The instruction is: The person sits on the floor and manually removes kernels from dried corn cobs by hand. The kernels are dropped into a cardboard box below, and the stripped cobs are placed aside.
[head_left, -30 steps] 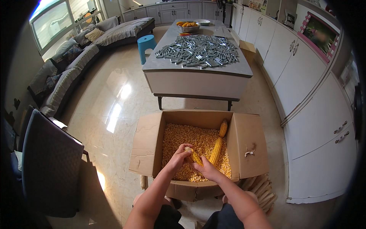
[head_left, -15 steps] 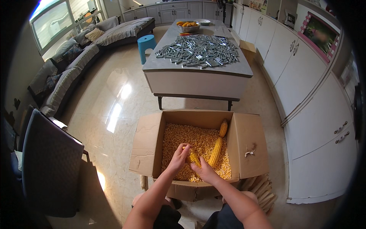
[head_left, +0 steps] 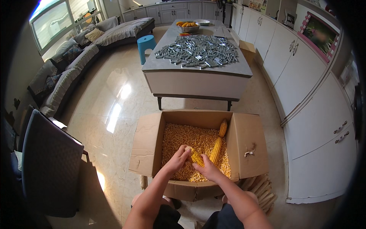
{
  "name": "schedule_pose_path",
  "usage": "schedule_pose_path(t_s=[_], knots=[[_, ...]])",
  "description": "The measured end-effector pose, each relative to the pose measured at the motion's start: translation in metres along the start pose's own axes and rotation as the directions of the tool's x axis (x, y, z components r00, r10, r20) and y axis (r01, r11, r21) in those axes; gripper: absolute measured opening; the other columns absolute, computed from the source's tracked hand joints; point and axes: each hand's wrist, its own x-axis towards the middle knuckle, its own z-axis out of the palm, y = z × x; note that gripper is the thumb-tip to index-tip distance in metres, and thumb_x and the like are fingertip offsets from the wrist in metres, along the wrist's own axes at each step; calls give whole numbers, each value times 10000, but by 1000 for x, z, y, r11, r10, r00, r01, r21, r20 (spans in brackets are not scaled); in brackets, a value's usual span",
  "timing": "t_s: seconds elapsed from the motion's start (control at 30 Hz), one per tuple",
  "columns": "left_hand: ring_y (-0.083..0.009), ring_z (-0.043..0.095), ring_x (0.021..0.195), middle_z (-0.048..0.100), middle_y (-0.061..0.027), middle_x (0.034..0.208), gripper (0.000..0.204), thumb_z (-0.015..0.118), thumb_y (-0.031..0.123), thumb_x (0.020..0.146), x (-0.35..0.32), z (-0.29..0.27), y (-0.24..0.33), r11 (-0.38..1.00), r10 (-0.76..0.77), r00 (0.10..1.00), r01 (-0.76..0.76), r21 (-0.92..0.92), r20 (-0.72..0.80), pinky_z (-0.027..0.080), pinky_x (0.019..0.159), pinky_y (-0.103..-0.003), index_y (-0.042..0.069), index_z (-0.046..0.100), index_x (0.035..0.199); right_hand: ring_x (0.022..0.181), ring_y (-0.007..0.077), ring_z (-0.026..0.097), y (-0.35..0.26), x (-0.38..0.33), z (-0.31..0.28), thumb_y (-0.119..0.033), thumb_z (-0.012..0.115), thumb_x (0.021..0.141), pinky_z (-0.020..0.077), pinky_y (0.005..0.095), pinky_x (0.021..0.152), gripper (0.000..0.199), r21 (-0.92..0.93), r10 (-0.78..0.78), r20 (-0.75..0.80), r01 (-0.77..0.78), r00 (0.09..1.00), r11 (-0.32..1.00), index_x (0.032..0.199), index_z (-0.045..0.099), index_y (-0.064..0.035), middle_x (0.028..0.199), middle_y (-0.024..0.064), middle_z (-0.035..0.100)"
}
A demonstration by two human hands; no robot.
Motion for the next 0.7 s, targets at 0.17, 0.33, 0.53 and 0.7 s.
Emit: schedule_pose_path(t_s=[0.17, 0.33, 0.53, 0.7], knots=[[-46, 422, 558, 465, 5, 709, 338, 402, 329, 925, -8, 4, 16, 977, 28, 999, -33, -208, -23, 341, 450, -191, 49, 435, 1110, 1080, 297, 472, -7, 5, -11, -491, 533, 813, 373, 359, 894, 697, 206, 10, 58, -21, 998, 978, 1215, 305, 30, 1147, 231, 473], [-50, 443, 572, 477, 8, 720, 357, 403, 325, 922, 8, 0, -1, 993, 95, 995, -95, 63, -3, 364, 455, -200, 55, 431, 1153, 1142, 287, 423, -16, -1, -6, -535, 519, 801, 351, 351, 924, 791, 140, 33, 25, -36, 999, 989, 1273, 250, 40, 1213, 240, 421], [-74, 481, 684, 507, -8, 861, 373, 460, 278, 898, 8, -1, -6, 975, 83, 994, -67, -212, 65, 432, 560, -221, 62, 418, 1199, 1135, 270, 423, 7, 9, -10, -541, 514, 804, 351, 345, 923, 793, 182, 65, 77, -78, 995, 980, 1270, 253, 45, 1210, 227, 423], [-100, 508, 817, 504, -18, 1007, 406, 486, 242, 889, 4, 1, 5, 955, 68, 998, -62, -290, 13, 460, 721, -241, 89, 382, 1251, 1090, 244, 442, -19, 1, -12, -532, 508, 814, 358, 335, 913, 763, 264, 16, 79, -36, 997, 964, 1252, 272, 46, 1169, 199, 447]])
